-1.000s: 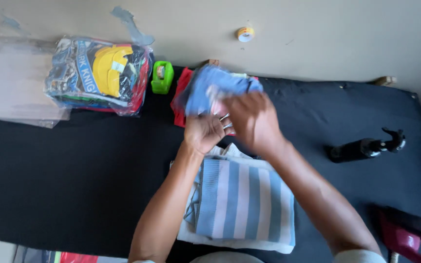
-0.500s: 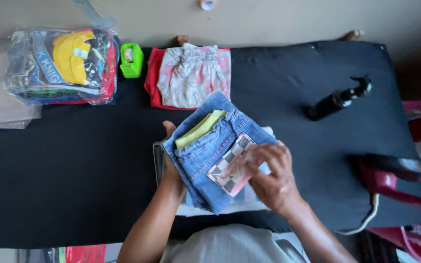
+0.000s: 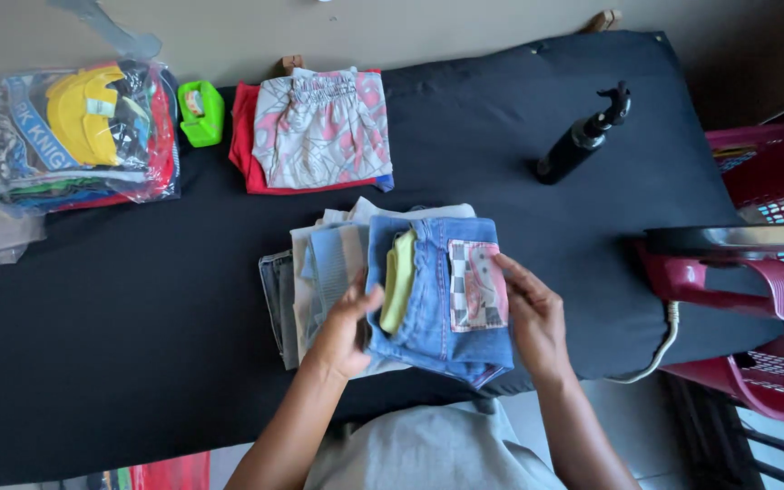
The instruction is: Stack and spray various folded clothes on a table.
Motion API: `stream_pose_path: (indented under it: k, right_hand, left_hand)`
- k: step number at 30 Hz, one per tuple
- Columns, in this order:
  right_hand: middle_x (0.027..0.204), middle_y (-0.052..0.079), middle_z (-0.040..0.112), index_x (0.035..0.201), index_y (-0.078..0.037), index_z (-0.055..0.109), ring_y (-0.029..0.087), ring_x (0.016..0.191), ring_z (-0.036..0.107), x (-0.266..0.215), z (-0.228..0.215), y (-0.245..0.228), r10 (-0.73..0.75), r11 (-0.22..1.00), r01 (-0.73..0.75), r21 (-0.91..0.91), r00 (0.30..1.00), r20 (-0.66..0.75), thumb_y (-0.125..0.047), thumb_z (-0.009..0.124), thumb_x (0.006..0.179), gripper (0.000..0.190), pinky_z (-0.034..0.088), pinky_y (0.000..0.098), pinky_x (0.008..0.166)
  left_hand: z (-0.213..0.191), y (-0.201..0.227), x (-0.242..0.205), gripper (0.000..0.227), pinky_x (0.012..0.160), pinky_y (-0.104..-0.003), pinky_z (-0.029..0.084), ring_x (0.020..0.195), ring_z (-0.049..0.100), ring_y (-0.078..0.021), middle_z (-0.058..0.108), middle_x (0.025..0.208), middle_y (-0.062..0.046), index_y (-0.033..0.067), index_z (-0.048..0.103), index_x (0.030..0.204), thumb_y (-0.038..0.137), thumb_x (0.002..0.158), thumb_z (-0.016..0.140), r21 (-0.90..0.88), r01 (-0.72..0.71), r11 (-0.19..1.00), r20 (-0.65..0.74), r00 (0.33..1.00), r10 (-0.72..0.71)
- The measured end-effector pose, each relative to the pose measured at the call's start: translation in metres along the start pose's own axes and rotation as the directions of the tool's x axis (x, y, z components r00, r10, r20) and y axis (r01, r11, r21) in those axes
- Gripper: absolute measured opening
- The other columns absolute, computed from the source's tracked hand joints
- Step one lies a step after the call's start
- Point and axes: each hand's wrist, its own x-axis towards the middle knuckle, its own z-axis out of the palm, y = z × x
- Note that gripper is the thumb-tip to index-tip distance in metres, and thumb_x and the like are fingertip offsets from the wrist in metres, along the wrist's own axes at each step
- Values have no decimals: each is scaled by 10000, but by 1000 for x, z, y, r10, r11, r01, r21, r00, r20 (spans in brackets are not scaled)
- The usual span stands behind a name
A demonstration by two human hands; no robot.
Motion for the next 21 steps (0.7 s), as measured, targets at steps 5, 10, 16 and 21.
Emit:
stream_pose_path:
  k: [5,10,16,21]
  right_hand:
    - [1187,96,701,1480,28,610,148,1003,624,1,2,-16,102,986,-101,129,995,-3,-61,549,1054,440,502,281,892]
    - [1304,122,671,1489,16,497,170,1150,646,-1,15,-37,14,999,-20,35,985,170,-24,672,904,612,521,328,1009]
    - [1232,190,647,1637,-112,148,289,1118,684,-17,20,-52,47,932,-117,344,978,205,-69,694,792,1007,585,467,937]
    - [1229,198,666,1511,-48,303,312,1052,732,-47,42,-39,60,846,-256,468,918,393,-190,665,921,706,633,489,860]
  left_hand:
    - [2,-8,-8,751,1071,-430,486,1262,595,-242,595,1357,-101,62,412,1467,92,809,772,247,-39,968,-143,987,76]
    - [5,-4,-7,722,1068,-440,481,1246,588,-254,593,1338,-112,55,423,1437,60,809,779,211,-52,976,-143,986,84]
    - [17,53,7,778,1061,-403,457,1212,602,-230,619,1313,-105,47,441,1483,147,803,803,365,54,929,-126,992,-8]
    - [40,109,33,922,1148,-345,387,1365,526,-194,567,1475,-79,36,414,1535,284,763,854,890,-52,453,142,976,-167]
